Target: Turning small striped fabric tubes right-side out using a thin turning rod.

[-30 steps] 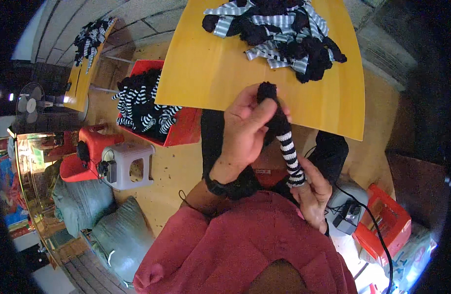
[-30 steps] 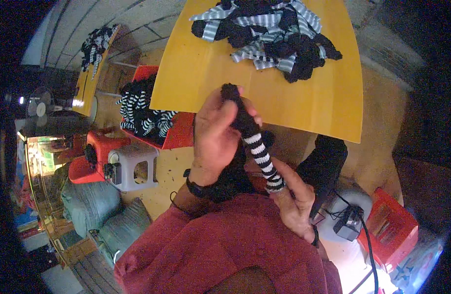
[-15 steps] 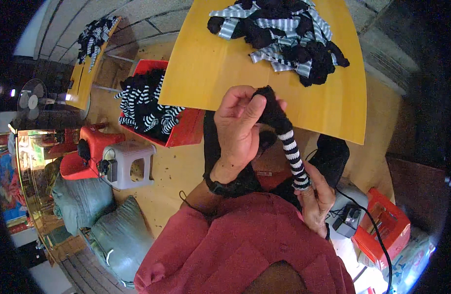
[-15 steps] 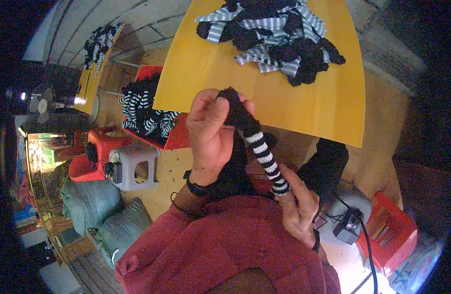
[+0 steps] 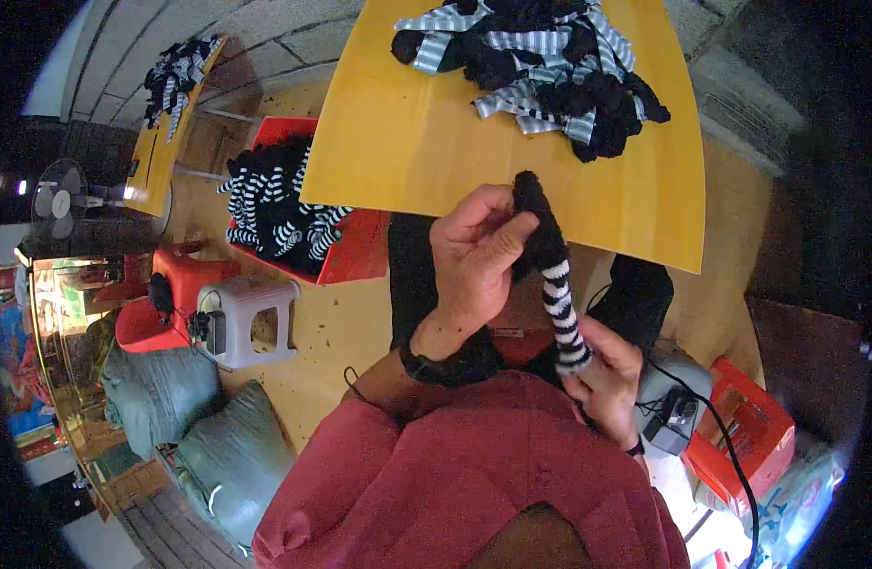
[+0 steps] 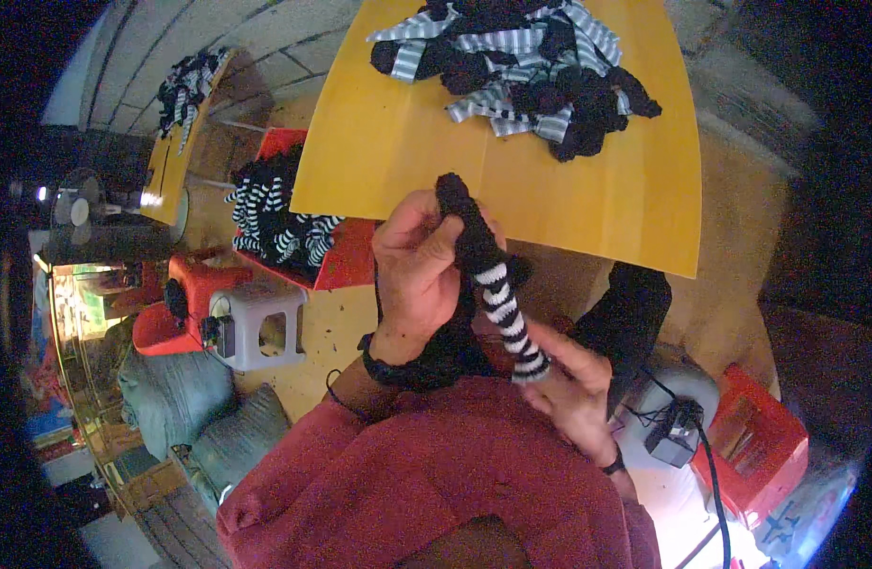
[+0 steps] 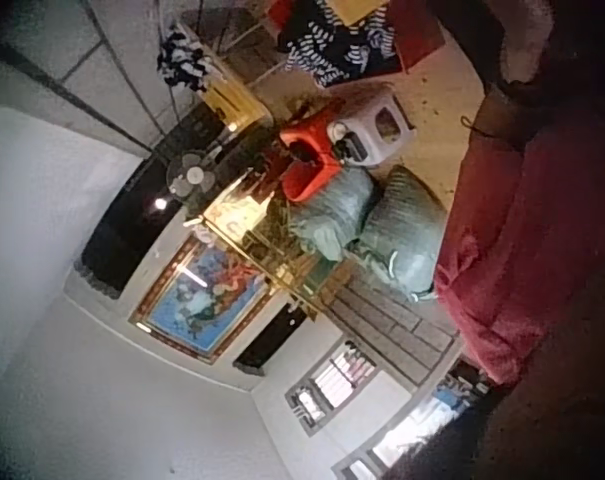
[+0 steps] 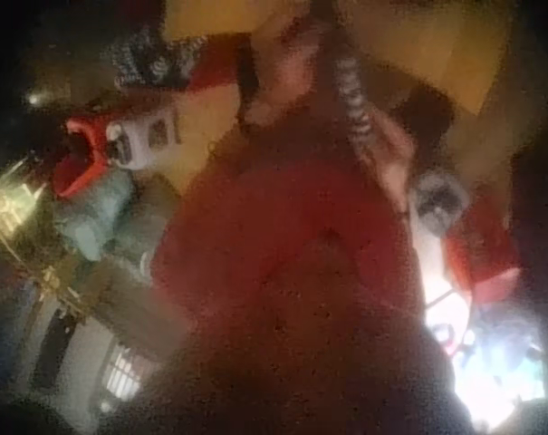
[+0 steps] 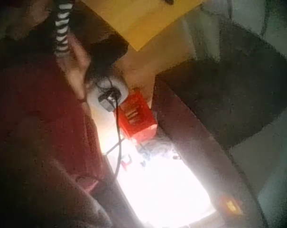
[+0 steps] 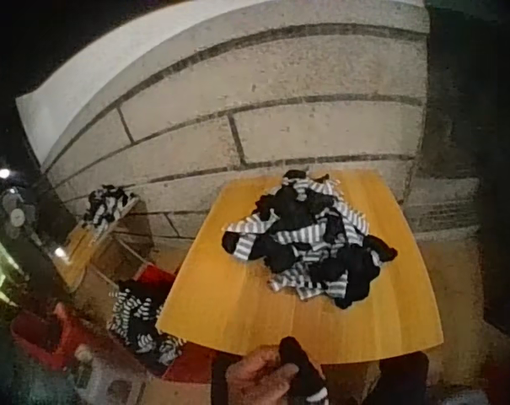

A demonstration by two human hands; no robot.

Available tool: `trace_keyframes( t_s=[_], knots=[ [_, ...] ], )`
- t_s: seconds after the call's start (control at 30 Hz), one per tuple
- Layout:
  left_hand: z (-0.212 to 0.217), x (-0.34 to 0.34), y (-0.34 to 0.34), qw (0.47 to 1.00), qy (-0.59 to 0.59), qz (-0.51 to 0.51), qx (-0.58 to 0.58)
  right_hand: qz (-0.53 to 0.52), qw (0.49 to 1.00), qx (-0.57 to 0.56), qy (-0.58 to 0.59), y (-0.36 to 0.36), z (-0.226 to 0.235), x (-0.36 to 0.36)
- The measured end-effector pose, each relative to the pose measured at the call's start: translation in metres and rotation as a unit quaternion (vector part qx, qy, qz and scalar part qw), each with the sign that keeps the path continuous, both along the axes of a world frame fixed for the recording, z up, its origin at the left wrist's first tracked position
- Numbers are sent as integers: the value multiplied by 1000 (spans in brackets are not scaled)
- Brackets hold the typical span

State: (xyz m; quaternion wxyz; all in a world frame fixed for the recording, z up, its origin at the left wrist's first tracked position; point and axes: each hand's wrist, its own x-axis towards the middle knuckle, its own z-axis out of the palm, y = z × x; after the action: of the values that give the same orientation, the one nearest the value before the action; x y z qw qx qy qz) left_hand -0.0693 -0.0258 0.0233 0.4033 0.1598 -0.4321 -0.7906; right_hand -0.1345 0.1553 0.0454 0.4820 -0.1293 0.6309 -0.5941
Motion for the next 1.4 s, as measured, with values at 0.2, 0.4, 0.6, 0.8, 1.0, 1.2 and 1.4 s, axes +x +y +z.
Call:
trace_keyframes(
  t_s=[0.2,0.4,0.6,0.8,1.0,1.2,1.4],
  knots=[
    [8,-9,-4,997,3,23,70,25,890,-94,446,-12,-19,-10],
    [15,-11,-24,994,-12,35,102,25,948,-48,314,-5,-15,-11],
    [21,-2,-53,992,-2,122,30,73,941,3,331,15,-26,-15],
    [20,11,-71,986,-48,149,-65,80,810,105,572,57,-40,-55],
    [19,8,-52,990,-95,75,-77,-223,899,90,365,47,-27,-62],
    [27,-7,-15,969,-170,-25,-176,18,953,-197,229,-45,-13,-44],
    [24,-3,-19,961,-163,7,-223,159,977,-124,69,-40,-26,-20]
  ],
)
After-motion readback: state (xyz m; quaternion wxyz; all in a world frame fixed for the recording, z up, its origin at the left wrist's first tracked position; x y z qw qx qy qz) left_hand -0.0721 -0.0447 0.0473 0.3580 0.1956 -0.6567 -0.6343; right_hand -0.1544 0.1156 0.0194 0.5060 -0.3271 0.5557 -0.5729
